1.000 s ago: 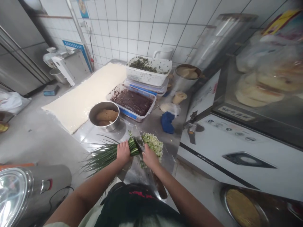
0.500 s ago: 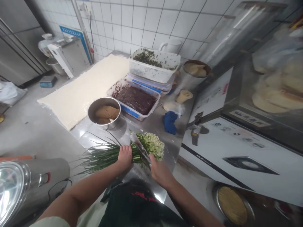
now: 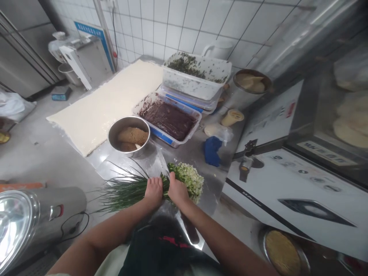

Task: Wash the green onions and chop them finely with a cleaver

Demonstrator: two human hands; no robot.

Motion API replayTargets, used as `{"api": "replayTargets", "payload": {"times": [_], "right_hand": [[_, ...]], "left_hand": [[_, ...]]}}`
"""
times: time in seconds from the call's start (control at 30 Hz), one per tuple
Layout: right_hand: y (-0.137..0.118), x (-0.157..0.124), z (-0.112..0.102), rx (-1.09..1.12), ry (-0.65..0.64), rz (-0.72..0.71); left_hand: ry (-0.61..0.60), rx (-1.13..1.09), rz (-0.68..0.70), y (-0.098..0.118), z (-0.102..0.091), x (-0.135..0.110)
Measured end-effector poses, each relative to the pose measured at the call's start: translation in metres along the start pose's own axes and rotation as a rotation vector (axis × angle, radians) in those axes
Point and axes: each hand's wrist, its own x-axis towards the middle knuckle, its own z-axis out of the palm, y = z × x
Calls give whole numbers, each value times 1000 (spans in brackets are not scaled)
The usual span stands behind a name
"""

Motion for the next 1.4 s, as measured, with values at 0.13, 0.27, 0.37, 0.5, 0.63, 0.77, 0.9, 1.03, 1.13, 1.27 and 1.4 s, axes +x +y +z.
{"api": "replayTargets", "payload": {"times": [0.13,0.27,0.37,0.5,0.63,0.77,0.9,1.03,1.13,1.27,1.4], "right_hand": [[20,-16,-6,84,30,56],[40,-52,-12,84,72,-6],[49,-73,-15,40,18,-131],[56,-77,-14,-36,-80,-248],[49,-54,-8,-125,-105,-274],[22,-18,-4,-149,-82,-247],[-6,8,-2,-131,-17,-168],[-7,11,-3,-98,36,-89],[9,-3,-7,-37,74,-15],[31,-41,-18,-9,92,-42],[43,-74,-23,-43,-4,-171]], "left_hand": [[62,-32,-107,5,4,-6],[79,-51,-124,6,4,-6],[69,-62,-105,5,3,-4],[68,-50,-107,5,1,-3],[54,-33,-90,6,1,-1],[43,-2,-90,5,2,2],[48,-22,-67,3,1,2],[69,-49,-101,4,1,-2],[105,-70,-127,5,1,-6],[106,-84,-132,6,1,-8],[91,-88,-134,7,-1,-7]]}}
